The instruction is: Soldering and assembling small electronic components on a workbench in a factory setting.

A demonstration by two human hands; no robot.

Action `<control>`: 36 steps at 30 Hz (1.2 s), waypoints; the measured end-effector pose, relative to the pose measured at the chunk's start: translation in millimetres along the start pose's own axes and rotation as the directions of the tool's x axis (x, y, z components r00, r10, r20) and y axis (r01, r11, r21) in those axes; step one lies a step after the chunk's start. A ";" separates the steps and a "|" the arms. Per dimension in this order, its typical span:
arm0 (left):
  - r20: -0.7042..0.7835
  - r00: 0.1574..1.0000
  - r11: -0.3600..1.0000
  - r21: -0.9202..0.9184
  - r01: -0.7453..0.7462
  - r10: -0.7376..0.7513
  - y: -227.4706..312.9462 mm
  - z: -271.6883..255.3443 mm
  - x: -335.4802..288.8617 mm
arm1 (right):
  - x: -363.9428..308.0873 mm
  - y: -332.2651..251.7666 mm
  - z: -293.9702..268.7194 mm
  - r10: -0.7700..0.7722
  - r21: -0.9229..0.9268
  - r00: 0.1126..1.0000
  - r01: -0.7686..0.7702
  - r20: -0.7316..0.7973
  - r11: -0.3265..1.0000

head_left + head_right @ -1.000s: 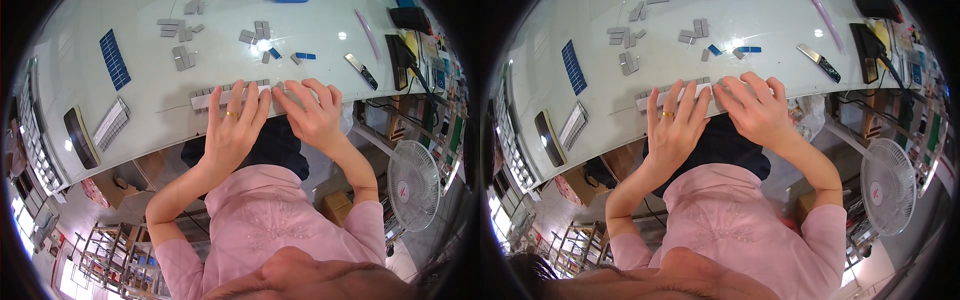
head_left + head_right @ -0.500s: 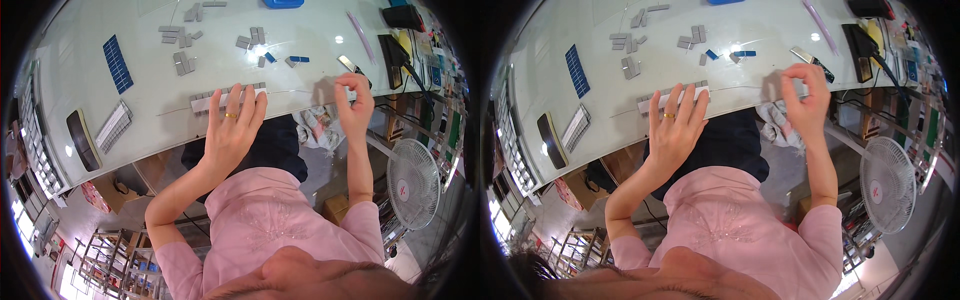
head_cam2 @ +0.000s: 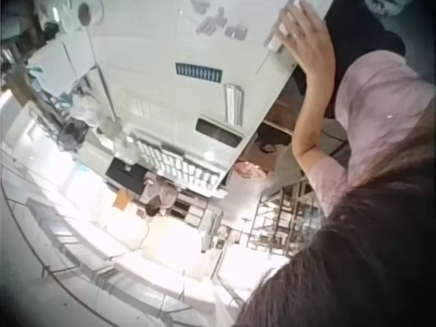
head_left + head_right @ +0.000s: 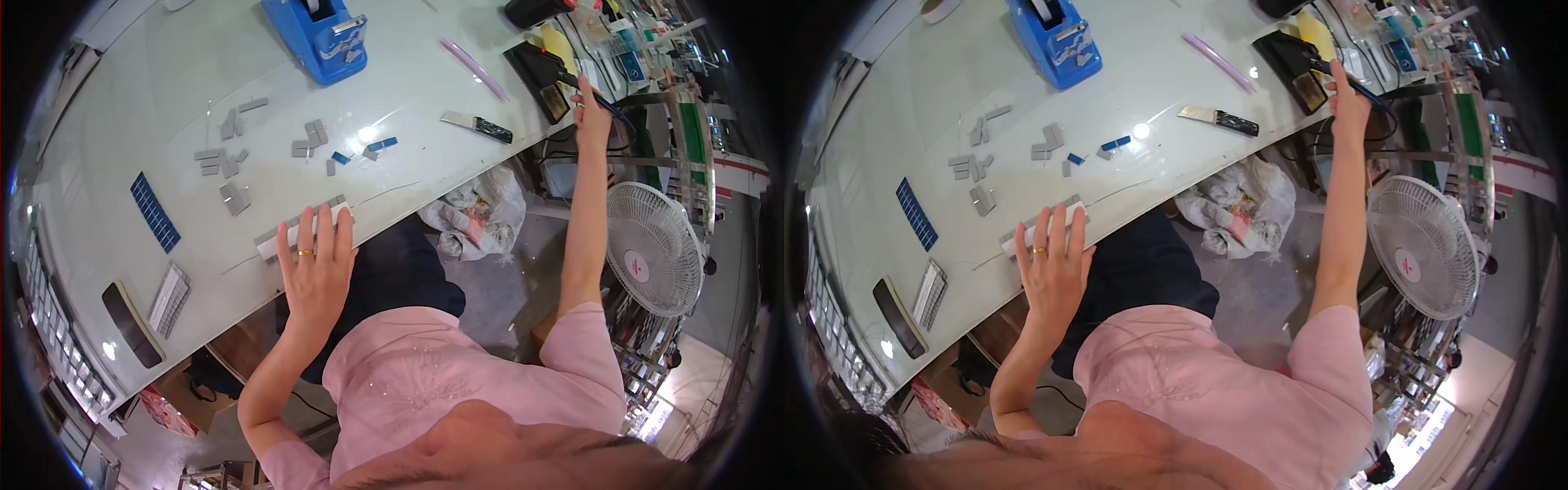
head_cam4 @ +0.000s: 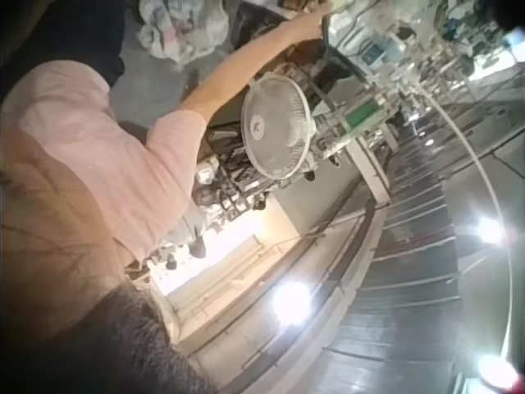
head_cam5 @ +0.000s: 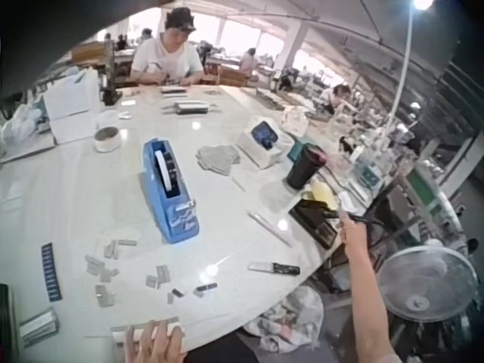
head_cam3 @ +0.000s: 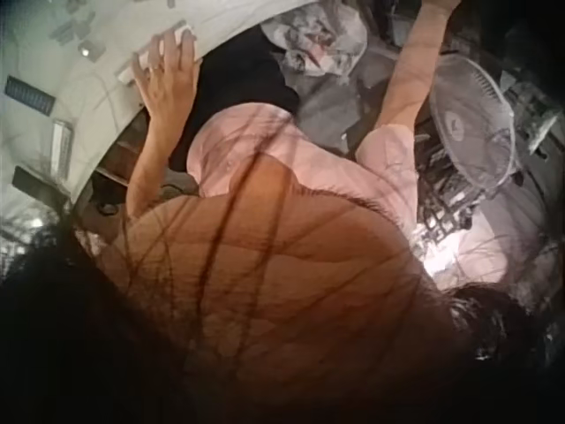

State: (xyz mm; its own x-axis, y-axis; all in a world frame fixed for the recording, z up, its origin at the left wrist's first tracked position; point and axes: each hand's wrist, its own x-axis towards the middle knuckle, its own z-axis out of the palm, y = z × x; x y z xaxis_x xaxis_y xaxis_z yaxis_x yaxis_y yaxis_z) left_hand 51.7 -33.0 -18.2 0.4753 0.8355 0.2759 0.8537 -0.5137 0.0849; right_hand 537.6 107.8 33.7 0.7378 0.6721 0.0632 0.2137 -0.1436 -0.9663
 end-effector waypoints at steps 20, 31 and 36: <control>0.054 0.998 0.999 0.044 0.007 -0.009 0.6 -2.2 6.5 | -278.0 -35.6 45.7 -0.500 0.149 0.424 0.631 0.755 0.761; 0.050 0.999 0.998 0.068 0.015 -0.018 0.7 -5.1 7.8 | -279.4 -38.4 65.6 -0.559 0.198 0.359 0.682 0.747 0.704; 0.053 0.998 0.998 0.056 0.025 -0.028 1.5 -5.0 8.3 | -278.5 -40.5 67.7 -0.542 0.185 0.358 0.681 0.761 0.709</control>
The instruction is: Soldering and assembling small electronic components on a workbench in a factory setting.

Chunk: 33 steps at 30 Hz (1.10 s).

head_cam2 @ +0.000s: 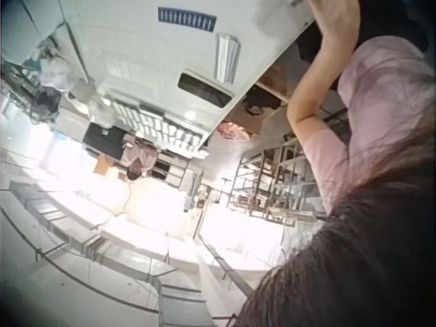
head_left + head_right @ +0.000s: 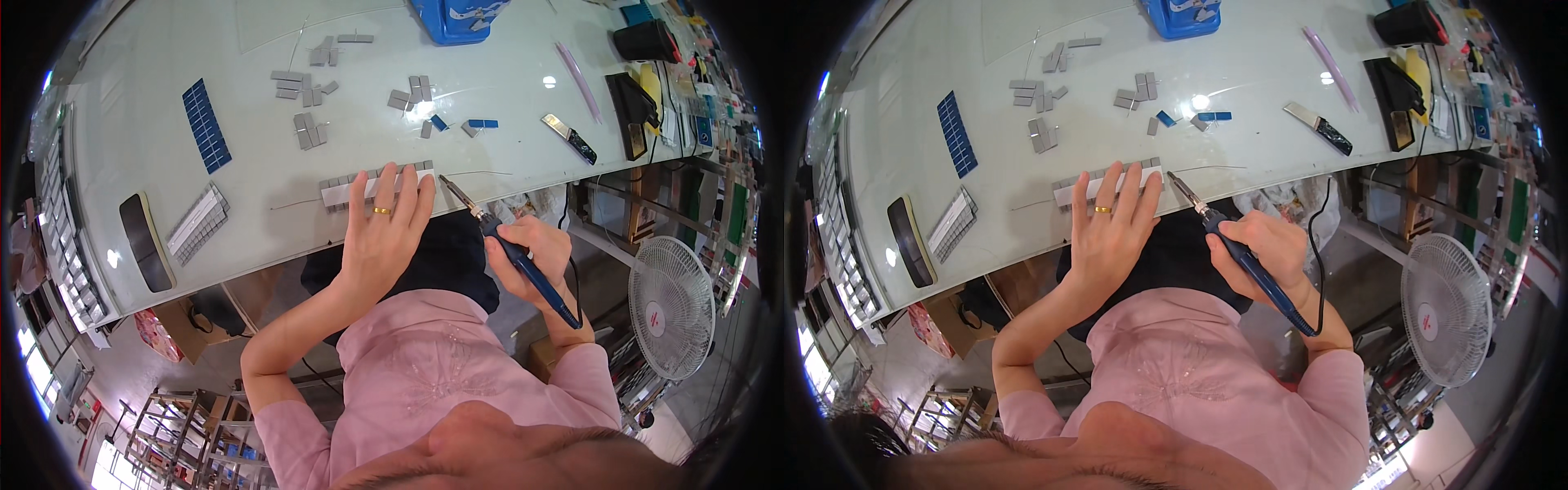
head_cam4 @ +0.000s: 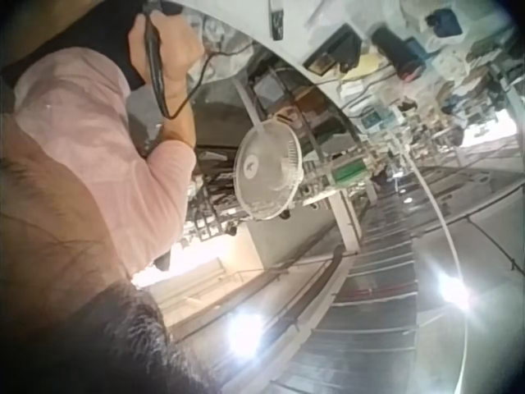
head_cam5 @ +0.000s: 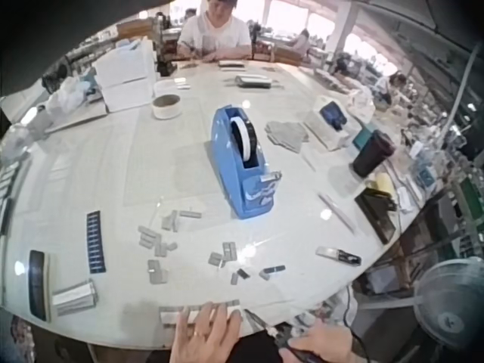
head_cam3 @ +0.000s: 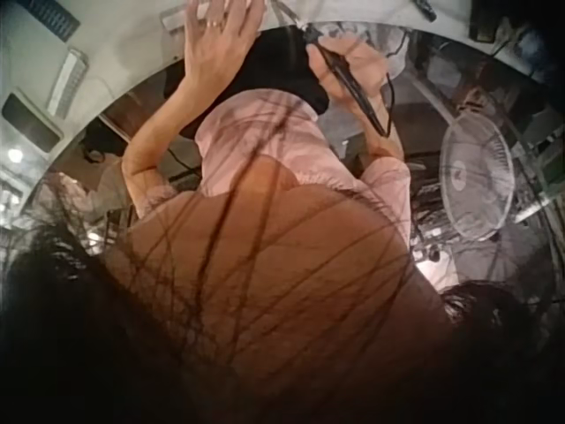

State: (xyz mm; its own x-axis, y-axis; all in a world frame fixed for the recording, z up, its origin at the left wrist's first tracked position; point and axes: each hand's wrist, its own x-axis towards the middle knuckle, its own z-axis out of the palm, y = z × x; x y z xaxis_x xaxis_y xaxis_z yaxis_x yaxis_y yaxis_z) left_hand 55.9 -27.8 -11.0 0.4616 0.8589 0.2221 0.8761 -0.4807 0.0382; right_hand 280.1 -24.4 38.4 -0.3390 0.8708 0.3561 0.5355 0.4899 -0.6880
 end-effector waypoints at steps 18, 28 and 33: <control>0.008 1.000 1.000 -0.010 0.005 -0.005 -0.3 -1.0 0.2 | 3.8 -4.7 -3.3 0.114 -0.014 0.991 -0.114 0.071 0.993; -0.009 1.000 1.000 -0.008 0.008 -0.008 0.2 -0.9 0.6 | 0.9 -0.1 -3.7 0.138 0.030 0.988 -0.140 0.067 0.990; -0.004 1.000 1.000 -0.010 0.006 -0.006 0.0 -1.7 0.7 | -0.3 0.8 -4.4 0.139 0.034 0.988 -0.142 0.071 0.989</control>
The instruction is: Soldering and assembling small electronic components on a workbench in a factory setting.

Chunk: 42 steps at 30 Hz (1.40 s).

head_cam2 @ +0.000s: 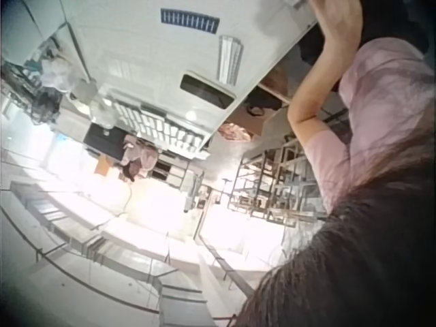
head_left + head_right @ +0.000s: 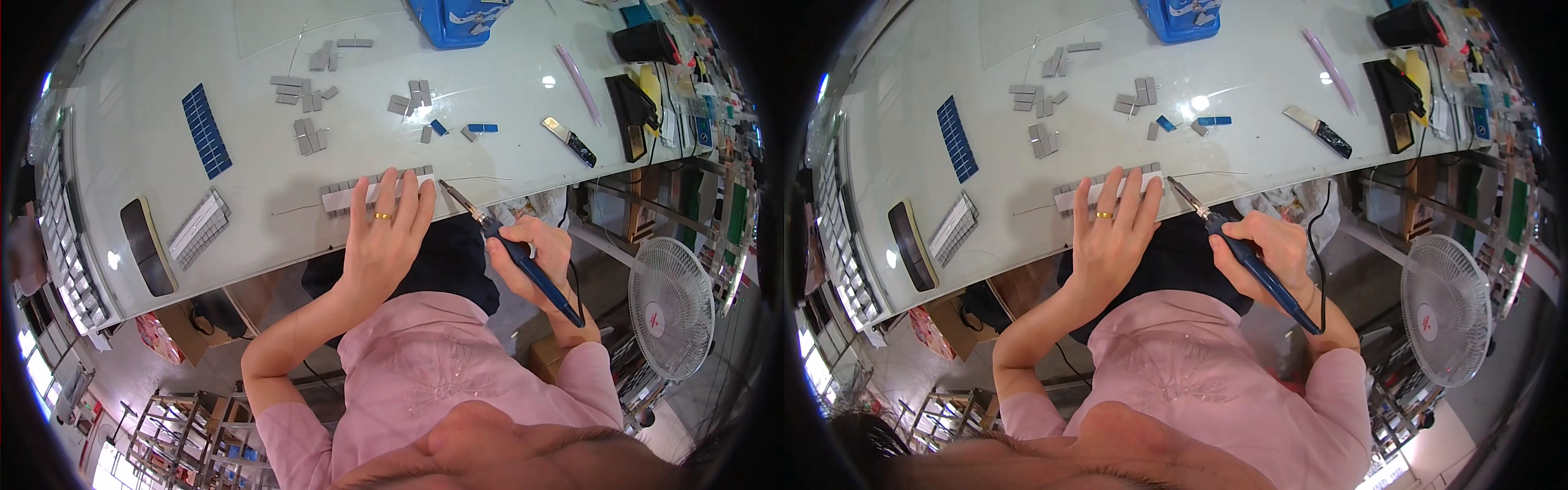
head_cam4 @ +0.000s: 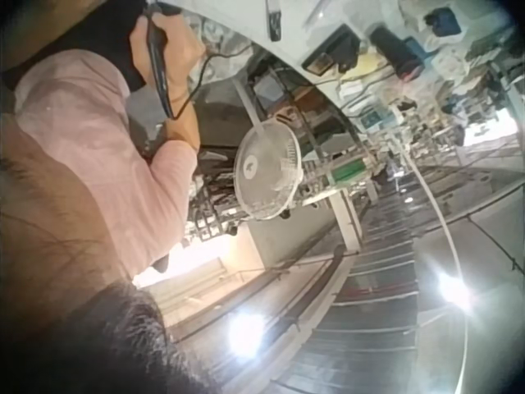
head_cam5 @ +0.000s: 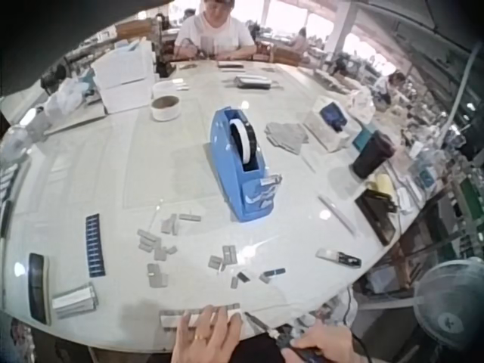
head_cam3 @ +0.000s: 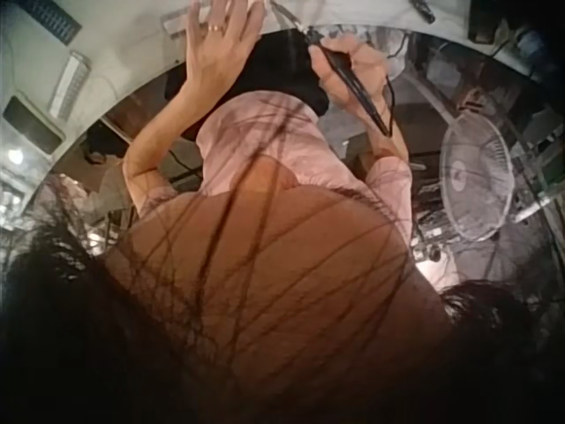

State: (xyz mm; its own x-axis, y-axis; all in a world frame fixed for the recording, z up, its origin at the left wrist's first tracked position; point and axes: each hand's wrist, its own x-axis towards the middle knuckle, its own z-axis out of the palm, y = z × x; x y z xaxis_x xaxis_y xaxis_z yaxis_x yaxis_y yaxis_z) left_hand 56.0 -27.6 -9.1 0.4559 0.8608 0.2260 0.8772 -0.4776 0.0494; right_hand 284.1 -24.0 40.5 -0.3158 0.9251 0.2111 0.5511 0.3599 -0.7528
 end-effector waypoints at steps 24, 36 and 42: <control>-0.028 1.000 0.998 -0.070 0.004 -0.006 1.7 5.5 -8.5 | 5.9 72.6 -136.0 0.299 0.191 0.568 -0.243 -0.767 0.951; -0.040 0.999 0.987 -0.158 0.016 -0.023 3.1 4.6 -12.9 | 37.4 191.3 -258.1 0.550 0.278 0.534 -0.507 -0.642 0.816; -0.005 0.998 0.983 -0.174 0.058 -0.060 9.9 2.9 -18.1 | 43.5 218.9 -227.1 0.922 0.854 0.352 -0.419 -0.160 0.308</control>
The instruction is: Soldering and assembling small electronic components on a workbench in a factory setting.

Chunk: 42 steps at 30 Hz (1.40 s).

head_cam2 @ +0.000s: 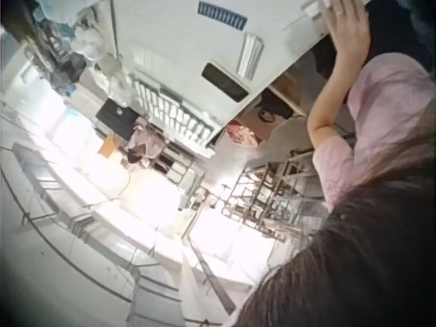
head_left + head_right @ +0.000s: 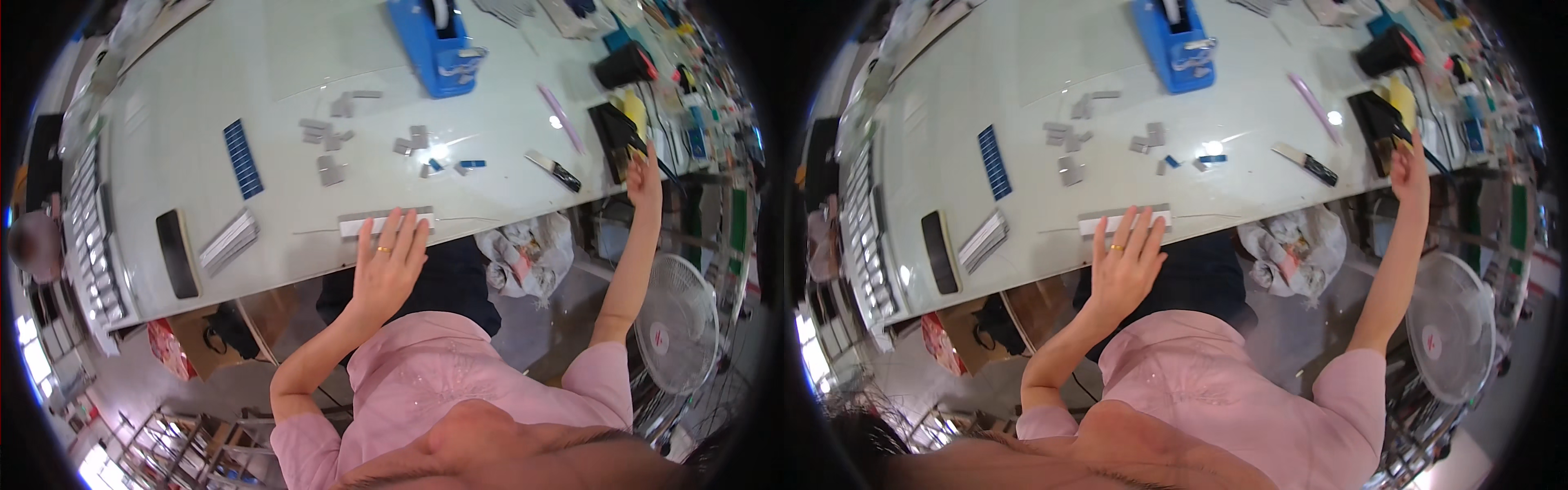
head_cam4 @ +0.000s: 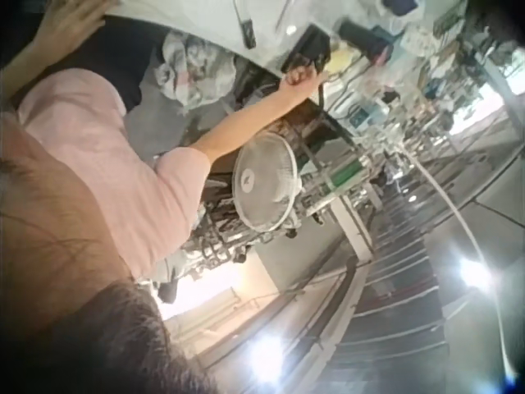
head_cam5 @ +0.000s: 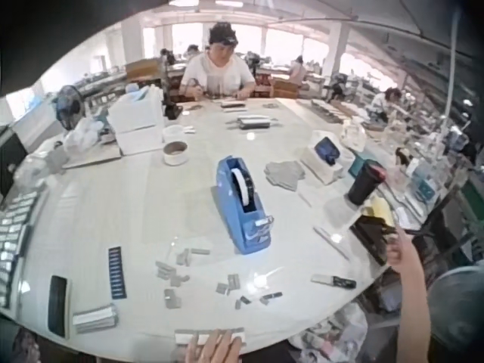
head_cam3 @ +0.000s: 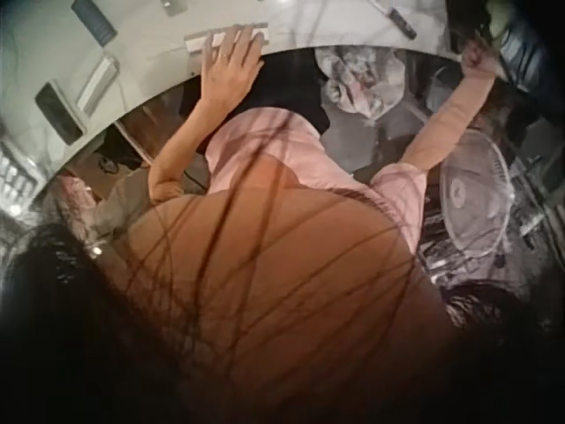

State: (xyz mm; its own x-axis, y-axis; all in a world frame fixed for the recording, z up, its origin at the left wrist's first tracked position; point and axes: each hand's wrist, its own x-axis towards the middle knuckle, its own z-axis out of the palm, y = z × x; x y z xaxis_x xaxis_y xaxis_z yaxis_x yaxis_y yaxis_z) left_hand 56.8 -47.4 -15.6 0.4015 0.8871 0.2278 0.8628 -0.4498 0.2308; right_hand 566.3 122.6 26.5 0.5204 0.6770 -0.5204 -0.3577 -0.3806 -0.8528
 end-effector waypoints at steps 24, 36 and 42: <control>-0.114 0.993 0.999 -0.026 -0.021 0.017 23.1 7.0 -19.5 | -200.9 155.5 239.1 -0.031 0.290 -0.295 0.951 0.955 -0.110; -0.074 0.997 0.995 -0.096 -0.014 0.006 -3.3 -17.6 -16.6 | -191.6 156.5 215.1 -0.204 0.146 -0.176 0.977 0.963 -0.154; -0.005 0.989 0.988 0.059 0.145 -0.145 -22.3 -41.8 -25.6 | -223.9 172.7 207.4 -0.213 0.106 -0.137 0.983 0.967 -0.153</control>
State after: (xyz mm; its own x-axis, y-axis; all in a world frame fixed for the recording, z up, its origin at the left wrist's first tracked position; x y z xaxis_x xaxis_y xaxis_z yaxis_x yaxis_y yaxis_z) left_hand 14.4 -64.4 13.0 0.2711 0.9423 0.1965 0.9284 -0.3099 0.2052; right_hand 227.2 35.9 4.9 -0.7454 0.5975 0.2956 0.4841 0.7900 -0.3761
